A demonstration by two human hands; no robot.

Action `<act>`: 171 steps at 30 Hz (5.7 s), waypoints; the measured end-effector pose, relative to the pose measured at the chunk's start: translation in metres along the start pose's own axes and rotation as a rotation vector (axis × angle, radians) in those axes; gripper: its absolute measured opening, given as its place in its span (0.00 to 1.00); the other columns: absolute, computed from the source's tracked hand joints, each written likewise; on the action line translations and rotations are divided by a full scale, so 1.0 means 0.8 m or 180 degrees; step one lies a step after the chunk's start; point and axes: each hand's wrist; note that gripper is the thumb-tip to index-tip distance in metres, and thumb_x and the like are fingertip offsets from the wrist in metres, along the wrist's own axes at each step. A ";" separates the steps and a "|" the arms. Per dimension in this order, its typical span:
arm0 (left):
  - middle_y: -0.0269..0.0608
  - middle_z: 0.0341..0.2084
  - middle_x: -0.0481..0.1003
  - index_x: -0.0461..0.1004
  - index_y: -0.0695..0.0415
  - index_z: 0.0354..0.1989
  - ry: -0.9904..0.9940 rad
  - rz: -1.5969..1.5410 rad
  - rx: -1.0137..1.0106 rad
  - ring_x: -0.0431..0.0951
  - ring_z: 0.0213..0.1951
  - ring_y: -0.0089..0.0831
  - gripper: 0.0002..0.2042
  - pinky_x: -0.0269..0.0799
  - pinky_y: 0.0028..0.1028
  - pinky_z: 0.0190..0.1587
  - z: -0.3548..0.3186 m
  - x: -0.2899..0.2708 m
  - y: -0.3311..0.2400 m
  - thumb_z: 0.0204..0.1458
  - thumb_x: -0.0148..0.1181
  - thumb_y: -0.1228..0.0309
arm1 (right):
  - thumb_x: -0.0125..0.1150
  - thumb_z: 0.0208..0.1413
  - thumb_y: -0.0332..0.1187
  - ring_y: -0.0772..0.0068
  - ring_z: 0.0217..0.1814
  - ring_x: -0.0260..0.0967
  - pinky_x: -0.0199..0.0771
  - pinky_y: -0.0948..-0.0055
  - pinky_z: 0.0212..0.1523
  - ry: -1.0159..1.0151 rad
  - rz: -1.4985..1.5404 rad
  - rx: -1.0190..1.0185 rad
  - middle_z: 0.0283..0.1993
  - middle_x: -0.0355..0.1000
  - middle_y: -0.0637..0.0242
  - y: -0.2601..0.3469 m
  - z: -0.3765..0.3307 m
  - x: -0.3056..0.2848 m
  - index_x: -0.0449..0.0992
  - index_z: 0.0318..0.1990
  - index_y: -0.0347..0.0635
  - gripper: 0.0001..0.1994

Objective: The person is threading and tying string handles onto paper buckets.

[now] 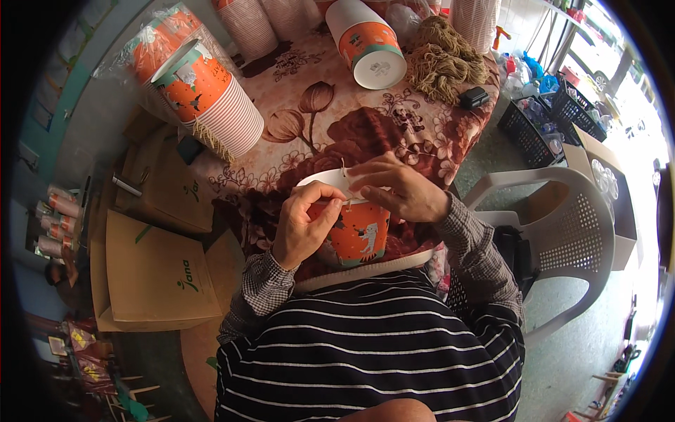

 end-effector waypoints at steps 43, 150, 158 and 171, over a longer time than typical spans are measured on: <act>0.33 0.26 0.74 0.72 0.56 0.31 -0.0096 0.0399 0.0408 0.76 0.31 0.29 0.06 0.61 0.29 0.48 0.003 0.015 0.004 0.48 0.62 0.71 | 0.62 0.38 0.27 0.64 0.47 0.67 0.67 0.64 0.44 -0.1297 -0.2023 -0.0785 0.45 0.68 0.64 0.071 0.007 0.005 0.74 0.35 0.36 0.13; 0.35 0.26 0.71 0.71 0.60 0.34 -0.2712 -0.2752 -0.1022 0.70 0.26 0.23 0.02 0.70 0.21 0.28 0.211 -0.432 0.215 0.57 0.54 0.75 | 0.56 0.57 0.26 0.77 0.35 0.75 0.74 0.78 0.39 -0.0279 0.0784 0.1244 0.38 0.76 0.64 0.023 0.009 -0.003 0.69 0.55 0.36 0.18; 0.34 0.24 0.70 0.70 0.60 0.33 -0.2652 -0.2716 -0.1285 0.71 0.25 0.23 0.02 0.70 0.21 0.28 0.180 -0.408 0.246 0.55 0.56 0.77 | 0.57 0.57 0.31 0.65 0.37 0.76 0.75 0.71 0.38 -0.0070 0.0863 0.1414 0.38 0.77 0.60 0.019 0.002 -0.001 0.69 0.54 0.40 0.17; 0.34 0.25 0.70 0.71 0.60 0.33 -0.2715 -0.2440 -0.1398 0.70 0.28 0.23 0.02 0.70 0.21 0.29 0.166 -0.392 0.279 0.54 0.56 0.75 | 0.56 0.57 0.30 0.72 0.33 0.77 0.76 0.73 0.36 0.0376 0.1494 0.2031 0.34 0.77 0.60 -0.026 -0.069 0.050 0.71 0.52 0.38 0.15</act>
Point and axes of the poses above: each hand's wrist, its own z-axis towards the middle knuckle, its own x-axis out of the palm, y = z × x
